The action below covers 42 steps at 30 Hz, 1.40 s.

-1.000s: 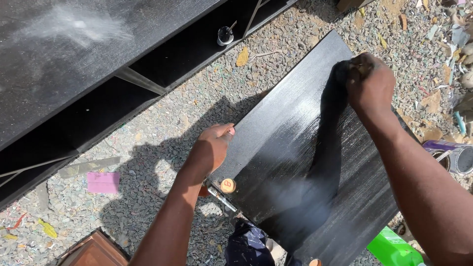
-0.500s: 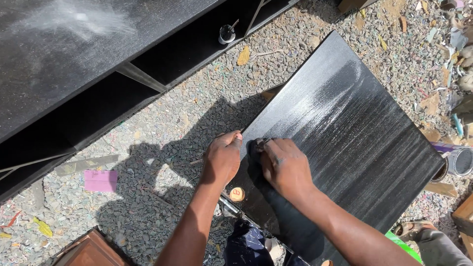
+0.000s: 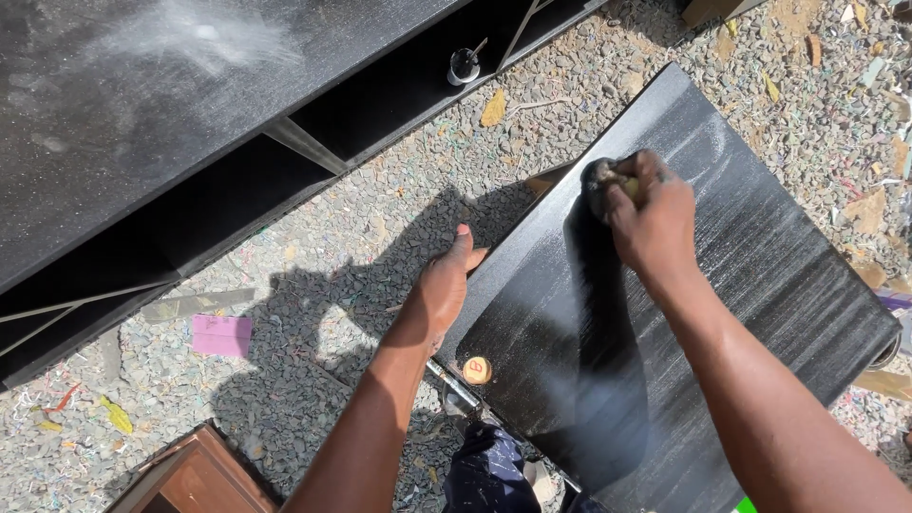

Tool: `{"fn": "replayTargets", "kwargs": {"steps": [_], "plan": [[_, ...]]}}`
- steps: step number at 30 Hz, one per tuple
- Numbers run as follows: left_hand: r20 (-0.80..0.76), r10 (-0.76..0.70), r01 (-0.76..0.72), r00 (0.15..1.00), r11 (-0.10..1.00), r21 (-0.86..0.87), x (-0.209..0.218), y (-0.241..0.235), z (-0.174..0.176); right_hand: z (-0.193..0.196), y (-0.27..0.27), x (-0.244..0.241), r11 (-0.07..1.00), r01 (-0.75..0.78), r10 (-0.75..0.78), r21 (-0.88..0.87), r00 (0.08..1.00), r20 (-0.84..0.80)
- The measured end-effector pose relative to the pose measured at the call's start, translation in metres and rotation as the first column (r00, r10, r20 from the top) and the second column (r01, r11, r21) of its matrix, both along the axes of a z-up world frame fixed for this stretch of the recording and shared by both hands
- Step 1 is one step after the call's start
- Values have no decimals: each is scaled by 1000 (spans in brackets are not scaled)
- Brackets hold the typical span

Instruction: The person applies black paint to the edges of a rectangular wooden board using a sponge. They dip the sponge into a paint can and rub it along the board's perimeter, then place the board on a nearby cabinet. The person repeats the process on a second board.

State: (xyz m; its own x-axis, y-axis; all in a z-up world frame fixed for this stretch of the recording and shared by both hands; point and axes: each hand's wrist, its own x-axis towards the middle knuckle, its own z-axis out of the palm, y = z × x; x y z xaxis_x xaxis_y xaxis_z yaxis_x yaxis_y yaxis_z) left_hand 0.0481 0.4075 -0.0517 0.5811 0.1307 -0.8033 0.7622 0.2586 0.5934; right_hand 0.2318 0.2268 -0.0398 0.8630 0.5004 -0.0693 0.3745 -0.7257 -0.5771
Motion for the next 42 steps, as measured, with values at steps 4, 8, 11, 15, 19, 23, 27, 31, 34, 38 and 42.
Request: {"fn": "replayTargets", "kwargs": {"steps": [4,8,11,15,19,23,27,31,34,38,42], "plan": [[-41,105,-111,994,978,-179,5,21,17,-8,29,-157,971,-219,203,-93,967,-154],[-91,-141,112,986,957,-266,9,43,-9,0,36,-207,806,-588,590,66,807,-20],[-14,-127,112,992,922,-371,3,46,-8,-13,27,-163,859,-509,512,-56,853,102],[39,-141,146,989,934,-326,-2,44,1,-28,22,-52,959,-250,275,-132,931,238],[114,-154,180,981,946,-269,-5,44,-4,-20,24,57,994,-76,98,-82,944,315],[208,-128,183,970,944,-275,-11,39,-17,-23,17,148,977,194,-164,-87,949,270],[77,-112,125,991,973,-194,-19,41,4,7,22,168,963,238,-238,126,971,-17],[-208,58,-106,976,968,-228,-62,48,-20,11,32,87,990,144,-144,2,989,-40],[-358,281,-421,890,808,-413,-105,42,-32,26,45,-2,989,148,-141,16,967,-213],[-277,528,-592,803,650,-476,-121,31,-10,15,43,-109,984,-170,162,-51,978,-130],[-359,647,-728,672,489,-481,-122,30,-6,-8,29,-205,879,-473,471,-57,881,-51]]}}
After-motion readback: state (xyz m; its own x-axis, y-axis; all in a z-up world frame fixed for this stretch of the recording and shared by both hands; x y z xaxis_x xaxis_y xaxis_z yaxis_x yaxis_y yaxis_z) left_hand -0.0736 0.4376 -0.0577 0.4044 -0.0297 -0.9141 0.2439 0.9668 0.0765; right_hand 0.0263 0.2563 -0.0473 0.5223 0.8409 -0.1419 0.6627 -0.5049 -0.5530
